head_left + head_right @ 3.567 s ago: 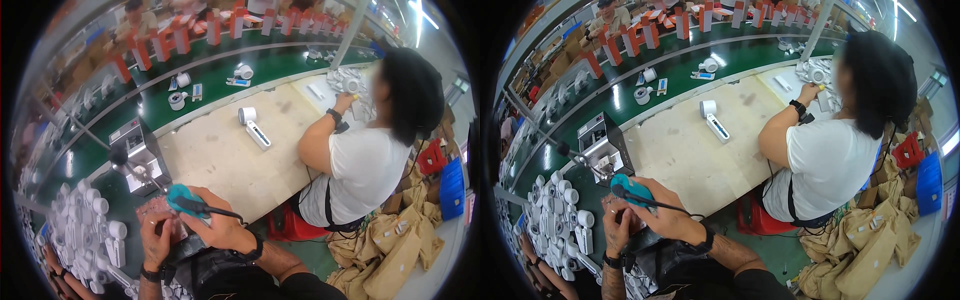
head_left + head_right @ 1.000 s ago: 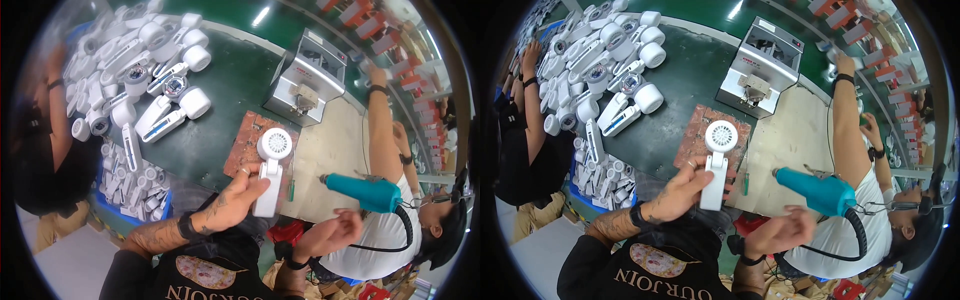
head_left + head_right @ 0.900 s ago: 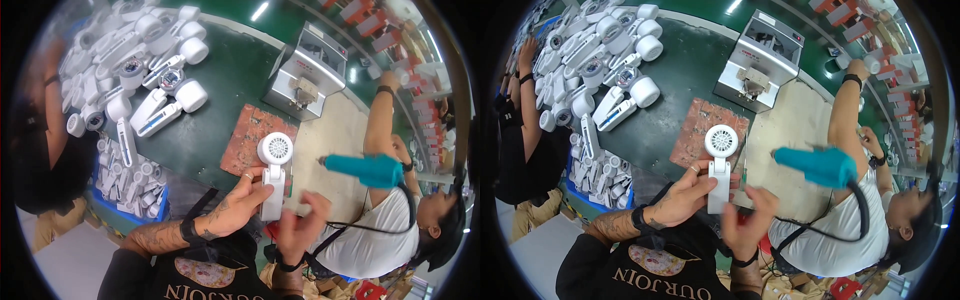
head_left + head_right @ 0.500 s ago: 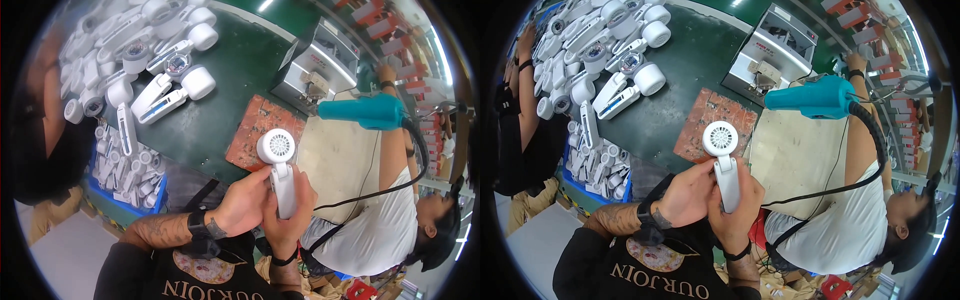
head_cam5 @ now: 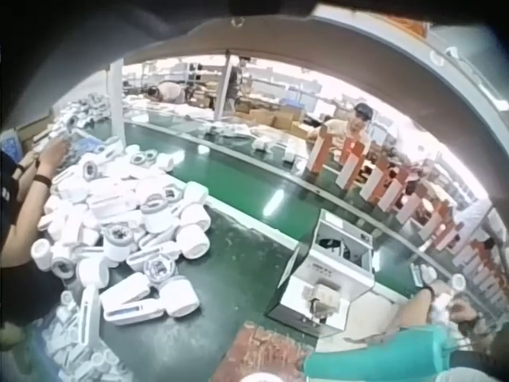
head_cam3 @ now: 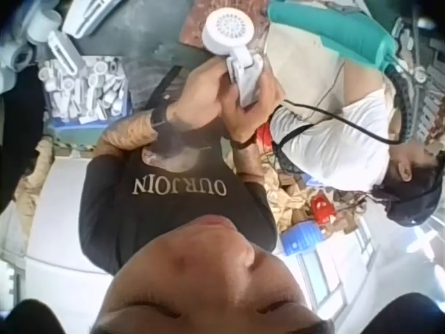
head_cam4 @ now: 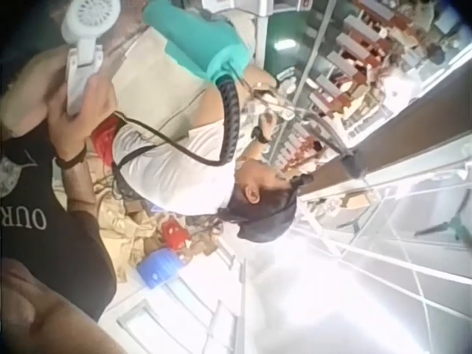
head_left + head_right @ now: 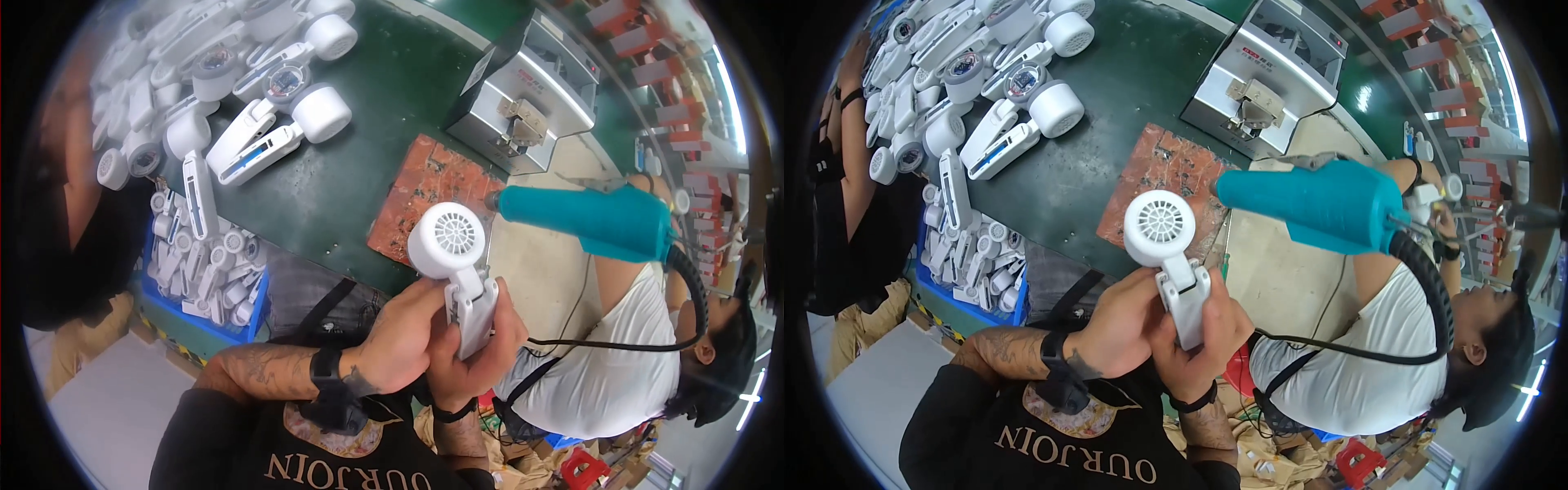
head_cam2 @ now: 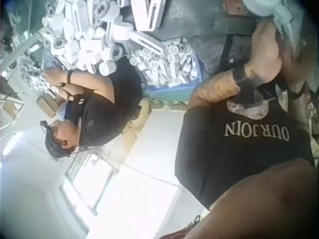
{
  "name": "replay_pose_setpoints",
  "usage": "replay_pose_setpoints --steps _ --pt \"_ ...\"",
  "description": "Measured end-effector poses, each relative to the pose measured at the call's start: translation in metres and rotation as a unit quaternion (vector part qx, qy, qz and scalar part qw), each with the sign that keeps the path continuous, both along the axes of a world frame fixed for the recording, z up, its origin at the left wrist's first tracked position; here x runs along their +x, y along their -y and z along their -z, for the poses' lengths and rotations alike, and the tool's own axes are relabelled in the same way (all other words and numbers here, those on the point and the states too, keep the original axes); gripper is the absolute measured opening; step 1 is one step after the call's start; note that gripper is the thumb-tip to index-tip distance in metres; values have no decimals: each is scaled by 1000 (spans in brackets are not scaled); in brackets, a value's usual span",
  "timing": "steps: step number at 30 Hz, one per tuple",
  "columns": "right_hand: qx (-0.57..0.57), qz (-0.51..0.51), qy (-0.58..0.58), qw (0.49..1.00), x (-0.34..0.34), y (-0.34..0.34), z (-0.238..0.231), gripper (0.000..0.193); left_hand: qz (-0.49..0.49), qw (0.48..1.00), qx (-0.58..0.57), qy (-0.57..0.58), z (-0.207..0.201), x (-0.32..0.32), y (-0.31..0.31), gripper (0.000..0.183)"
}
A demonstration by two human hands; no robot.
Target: The person picks up a white fan component, aligns it with a handle on a red block, and drives a screw into the joint using a power screwdriver. After assembling the fan, they set it aside and reach for another component to repeat the process.
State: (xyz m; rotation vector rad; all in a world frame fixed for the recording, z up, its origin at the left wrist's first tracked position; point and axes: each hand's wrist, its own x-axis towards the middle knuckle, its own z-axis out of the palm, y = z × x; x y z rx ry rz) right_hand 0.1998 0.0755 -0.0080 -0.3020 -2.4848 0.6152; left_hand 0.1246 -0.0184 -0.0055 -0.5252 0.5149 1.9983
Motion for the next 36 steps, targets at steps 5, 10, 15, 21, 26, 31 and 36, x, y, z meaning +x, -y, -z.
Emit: replay_pose_setpoints --steps 5,10,15,21,26,31,36 --pt "-13 -31 1 999 -9 -1 -10 48 -72 983 169 -2 -5 -7 6 38" --pt "9 -10 86 996 -14 -3 -5 50 -24 998 62 -15 4 -16 -3 42" --pt "-8 -10 73 997 -10 0 -3 48 -8 998 53 -12 1 -21 -2 38" --pt "13 -29 64 997 -3 -5 3 46 50 995 84 -8 5 -30 2 40" --pt "40 -55 7 998 11 -9 6 34 50 996 76 -13 6 -33 2 45" --pt "-134 27 -82 987 18 -8 0 67 44 996 75 -5 7 -30 -1 46" --pt "-145 30 -11 989 14 -12 -16 75 39 996 74 -9 4 -29 0 42"
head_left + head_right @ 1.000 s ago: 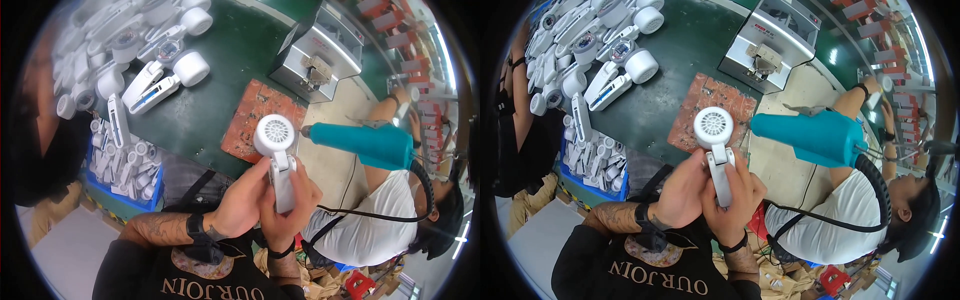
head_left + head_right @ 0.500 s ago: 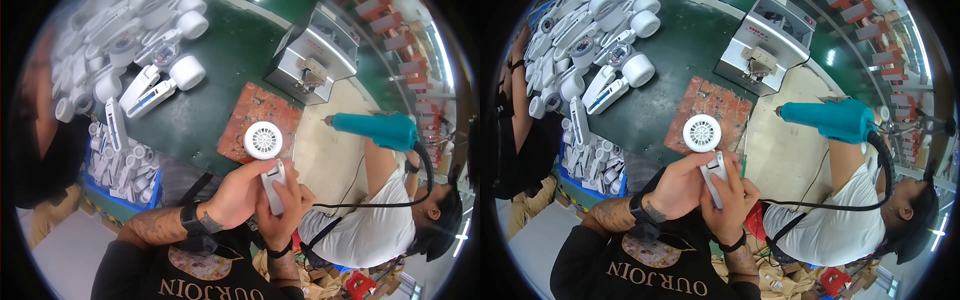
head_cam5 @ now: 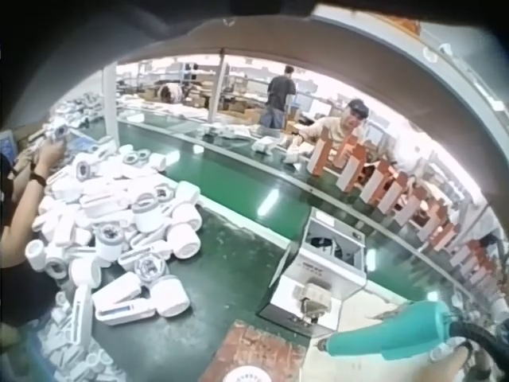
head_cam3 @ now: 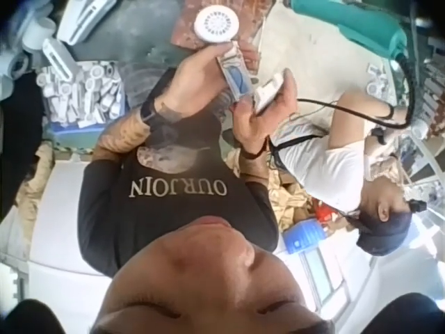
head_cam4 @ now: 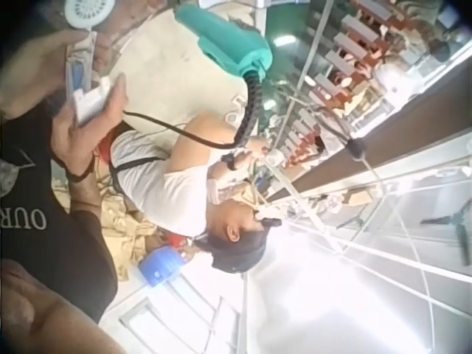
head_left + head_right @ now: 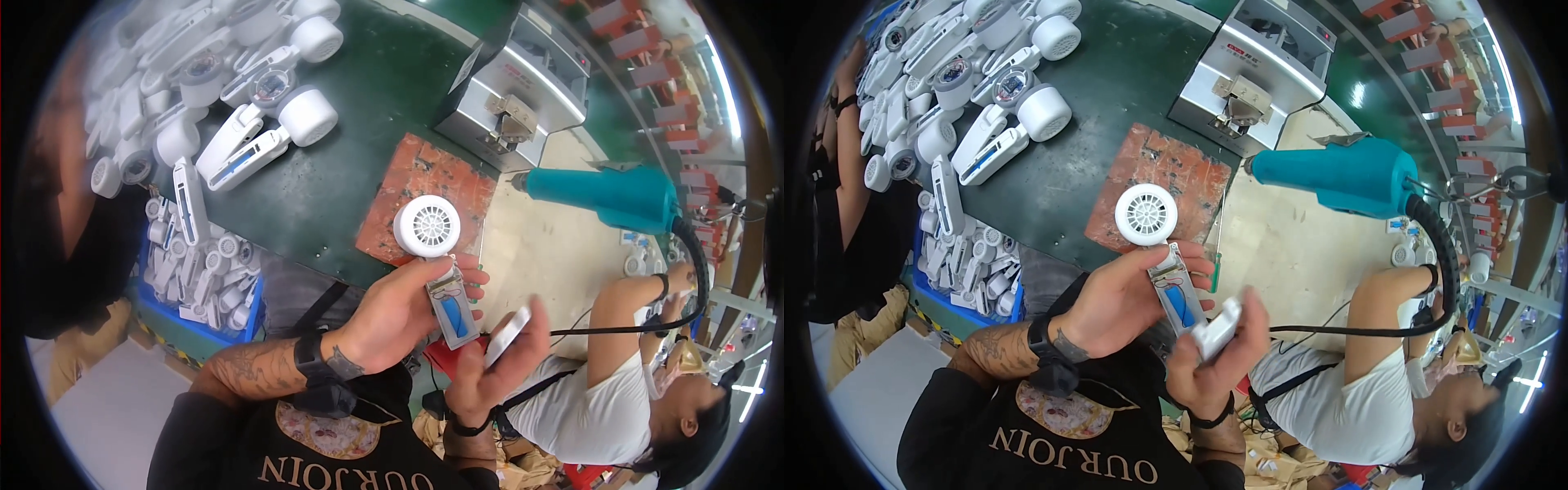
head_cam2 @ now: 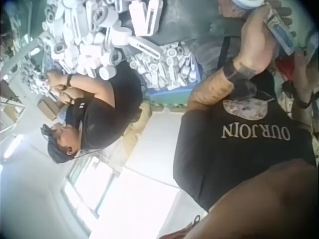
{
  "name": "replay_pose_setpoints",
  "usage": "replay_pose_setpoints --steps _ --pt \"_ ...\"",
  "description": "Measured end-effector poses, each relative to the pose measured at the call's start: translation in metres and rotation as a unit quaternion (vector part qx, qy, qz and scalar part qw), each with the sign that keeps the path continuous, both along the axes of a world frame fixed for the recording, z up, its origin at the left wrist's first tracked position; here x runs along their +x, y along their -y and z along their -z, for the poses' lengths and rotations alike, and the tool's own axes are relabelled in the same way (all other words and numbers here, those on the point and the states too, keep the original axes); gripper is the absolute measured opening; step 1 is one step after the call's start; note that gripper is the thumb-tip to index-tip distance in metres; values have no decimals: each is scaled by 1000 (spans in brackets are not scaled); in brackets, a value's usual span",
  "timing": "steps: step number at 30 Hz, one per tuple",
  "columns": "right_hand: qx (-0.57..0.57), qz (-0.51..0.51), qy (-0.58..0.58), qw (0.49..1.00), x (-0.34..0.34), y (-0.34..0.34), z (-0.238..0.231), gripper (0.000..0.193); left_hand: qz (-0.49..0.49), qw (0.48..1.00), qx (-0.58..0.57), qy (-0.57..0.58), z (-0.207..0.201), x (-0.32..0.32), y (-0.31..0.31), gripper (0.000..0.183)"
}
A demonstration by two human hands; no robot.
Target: The person picks up a white fan component, aligns it with a handle on a red block, and drives a screw into the joint using a power screwdriver. After assembling the fan, they set it aside and reach for another component to repeat the process.
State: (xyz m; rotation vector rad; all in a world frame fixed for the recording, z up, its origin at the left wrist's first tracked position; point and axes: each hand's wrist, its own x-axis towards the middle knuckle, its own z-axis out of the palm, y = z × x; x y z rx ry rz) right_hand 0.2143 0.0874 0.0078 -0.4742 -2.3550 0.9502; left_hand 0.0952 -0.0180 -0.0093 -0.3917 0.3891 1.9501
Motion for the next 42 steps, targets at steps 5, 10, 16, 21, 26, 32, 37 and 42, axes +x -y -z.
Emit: replay_pose_setpoints --steps 5,10,16,21,26,32,37,42 --pt "46 -71 98 992 -20 1 -4 60 -11 999 -23 -23 0 1 -1 41" --pt "148 -67 123 979 -25 6 -7 57 -18 999 -23 -30 4 6 -3 41" --pt "127 -49 96 986 -24 8 3 57 -28 999 -19 -23 4 7 -3 42" --pt "79 -35 44 995 -35 8 6 53 -21 1000 -14 -18 5 7 -3 43" --pt "107 -27 43 993 -38 9 7 49 -31 999 -16 -10 6 10 -4 42" --pt "109 -25 7 994 -42 9 9 50 -31 999 -8 -16 7 10 -5 41" --pt "136 -43 129 981 -38 11 -11 55 -14 999 -12 -27 4 6 -3 41" --pt "152 -63 101 981 -40 3 -16 52 -6 1000 12 -21 -1 1 3 37"
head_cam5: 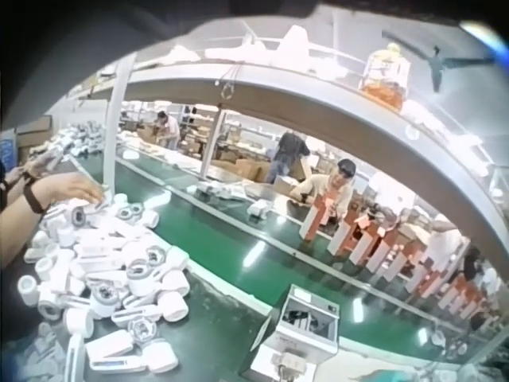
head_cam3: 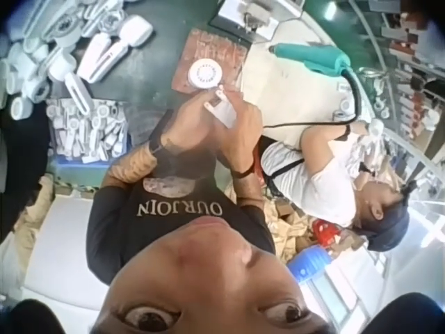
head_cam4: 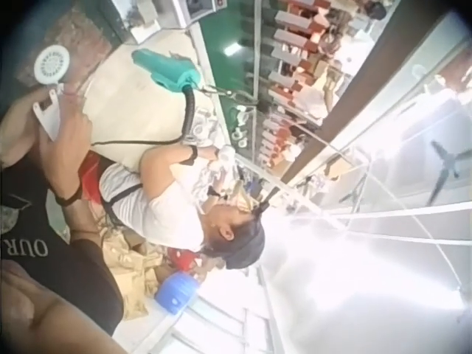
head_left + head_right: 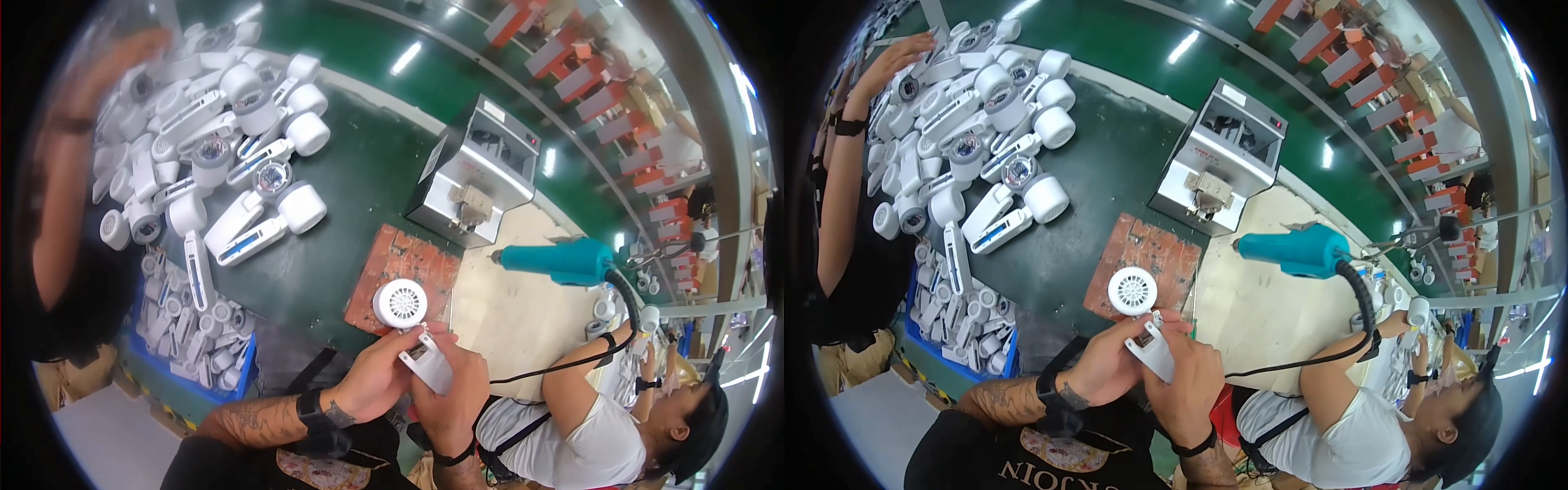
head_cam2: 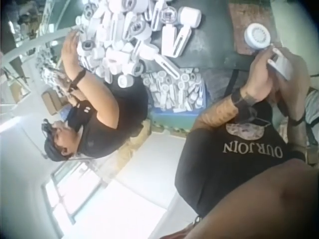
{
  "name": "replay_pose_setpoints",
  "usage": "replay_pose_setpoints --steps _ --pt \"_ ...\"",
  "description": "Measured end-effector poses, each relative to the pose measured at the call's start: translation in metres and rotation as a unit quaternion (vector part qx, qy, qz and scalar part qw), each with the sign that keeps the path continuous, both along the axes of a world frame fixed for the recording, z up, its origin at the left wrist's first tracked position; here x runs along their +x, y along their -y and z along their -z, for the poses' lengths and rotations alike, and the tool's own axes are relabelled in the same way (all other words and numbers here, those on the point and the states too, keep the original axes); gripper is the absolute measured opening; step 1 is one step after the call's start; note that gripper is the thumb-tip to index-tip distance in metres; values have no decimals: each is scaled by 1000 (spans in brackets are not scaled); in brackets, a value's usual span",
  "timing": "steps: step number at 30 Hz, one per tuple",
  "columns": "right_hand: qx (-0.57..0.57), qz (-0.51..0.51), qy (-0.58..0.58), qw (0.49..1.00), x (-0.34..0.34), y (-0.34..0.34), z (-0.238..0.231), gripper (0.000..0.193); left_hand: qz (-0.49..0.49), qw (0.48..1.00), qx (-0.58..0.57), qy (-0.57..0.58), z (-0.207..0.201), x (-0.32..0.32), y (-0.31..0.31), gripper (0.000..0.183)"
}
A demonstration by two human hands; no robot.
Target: The person picks up a white fan component, aligns it with a handle on a red block, and drives a screw into the joint using a power screwdriver. After assembling the fan, they set it aside and reach for another component to repeat the process.
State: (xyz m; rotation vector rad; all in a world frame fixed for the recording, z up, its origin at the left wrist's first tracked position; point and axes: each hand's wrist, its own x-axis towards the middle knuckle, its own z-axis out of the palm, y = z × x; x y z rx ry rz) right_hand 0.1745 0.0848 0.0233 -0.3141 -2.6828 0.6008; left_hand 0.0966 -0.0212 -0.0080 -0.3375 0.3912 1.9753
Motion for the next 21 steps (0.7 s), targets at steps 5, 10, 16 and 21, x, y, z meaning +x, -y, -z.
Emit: replay_pose_setpoints --steps 5,10,16,21 --pt "-14 2 0 1000 -2 -14 -1 49 7 999 -27 18 0 3 2 36" --pt "-49 -1 1 999 4 -17 0 48 37 999 -9 -21 2 1 2 35" --pt "-112 0 5 994 2 -21 -4 46 44 997 -25 -65 13 4 3 36" --pt "-190 -11 33 981 1 -29 -4 46 58 992 -30 -110 16 1 2 38"
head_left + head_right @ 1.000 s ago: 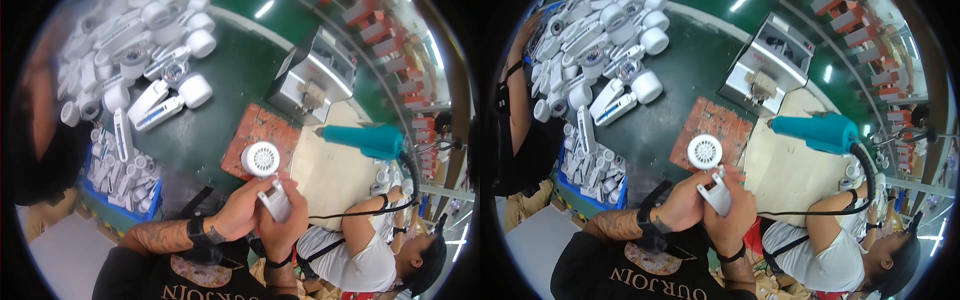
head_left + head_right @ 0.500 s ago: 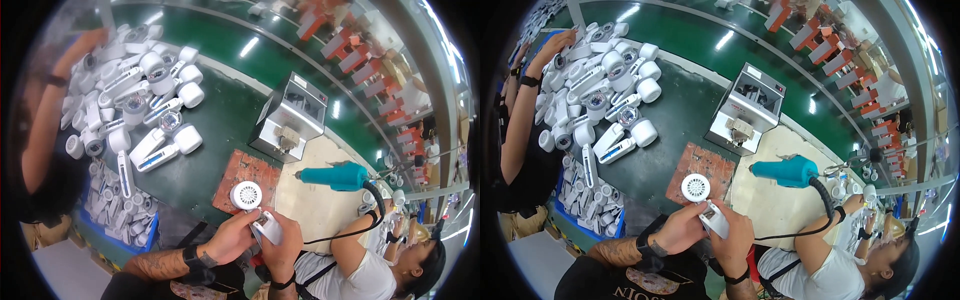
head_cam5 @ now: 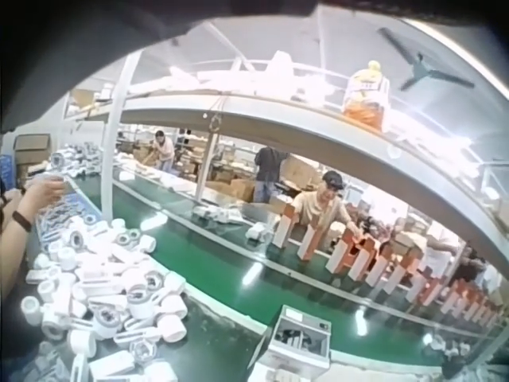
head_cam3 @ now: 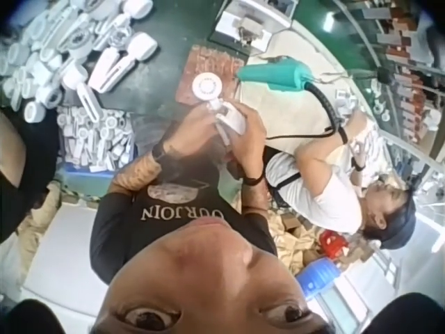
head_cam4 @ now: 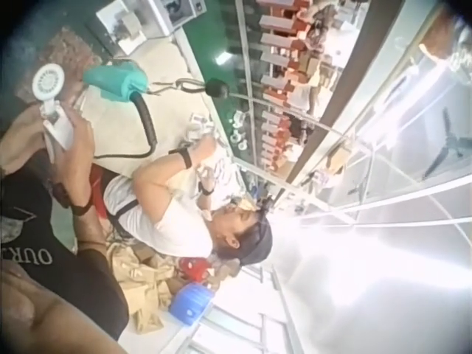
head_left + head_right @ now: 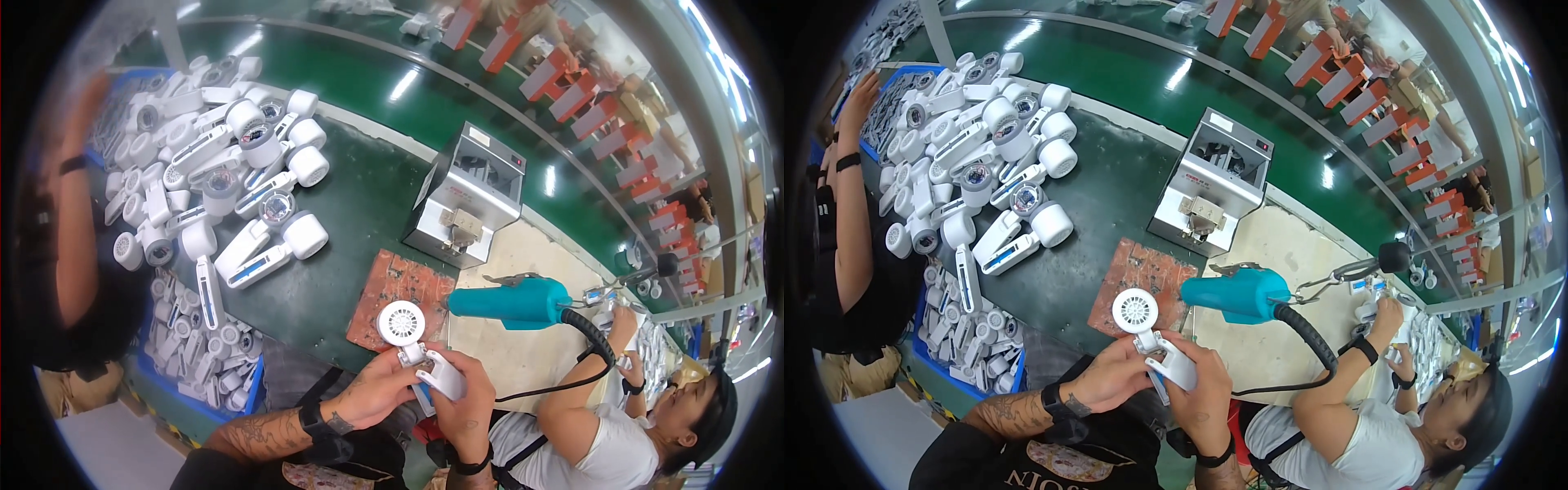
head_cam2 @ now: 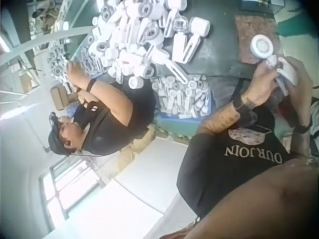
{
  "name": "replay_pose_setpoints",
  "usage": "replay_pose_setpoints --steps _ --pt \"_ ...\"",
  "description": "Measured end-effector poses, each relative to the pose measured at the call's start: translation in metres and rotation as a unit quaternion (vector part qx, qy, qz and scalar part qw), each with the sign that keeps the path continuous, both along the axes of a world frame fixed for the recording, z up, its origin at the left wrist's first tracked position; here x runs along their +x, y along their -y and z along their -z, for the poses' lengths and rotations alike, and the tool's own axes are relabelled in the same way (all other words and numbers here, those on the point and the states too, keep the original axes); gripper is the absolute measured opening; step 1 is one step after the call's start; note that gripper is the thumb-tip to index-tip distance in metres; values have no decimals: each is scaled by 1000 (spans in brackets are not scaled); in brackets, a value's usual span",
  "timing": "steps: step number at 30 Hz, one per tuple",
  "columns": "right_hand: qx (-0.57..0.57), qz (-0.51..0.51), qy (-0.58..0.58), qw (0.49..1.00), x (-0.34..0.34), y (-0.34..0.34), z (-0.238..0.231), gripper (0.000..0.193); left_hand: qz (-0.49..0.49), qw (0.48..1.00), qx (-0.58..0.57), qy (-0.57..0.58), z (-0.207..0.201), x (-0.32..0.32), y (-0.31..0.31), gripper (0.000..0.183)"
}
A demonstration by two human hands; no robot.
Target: The person picks up a white fan component, aligns it with a handle on a red block, and drives a screw into the joint using a power screwdriver. After assembling the fan, they set it aside and reach for another component to repeat the process.
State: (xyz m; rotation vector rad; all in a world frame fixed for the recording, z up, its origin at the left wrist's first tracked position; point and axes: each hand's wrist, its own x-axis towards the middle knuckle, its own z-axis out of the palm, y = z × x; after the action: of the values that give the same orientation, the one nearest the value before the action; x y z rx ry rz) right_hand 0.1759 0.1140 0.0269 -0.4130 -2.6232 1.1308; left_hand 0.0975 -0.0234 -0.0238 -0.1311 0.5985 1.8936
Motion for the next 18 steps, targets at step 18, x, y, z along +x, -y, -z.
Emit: replay_pose_setpoints --steps 18 --pt "-207 106 -100 968 18 8 1 51 -41 998 39 42 -6 -1 4 34"
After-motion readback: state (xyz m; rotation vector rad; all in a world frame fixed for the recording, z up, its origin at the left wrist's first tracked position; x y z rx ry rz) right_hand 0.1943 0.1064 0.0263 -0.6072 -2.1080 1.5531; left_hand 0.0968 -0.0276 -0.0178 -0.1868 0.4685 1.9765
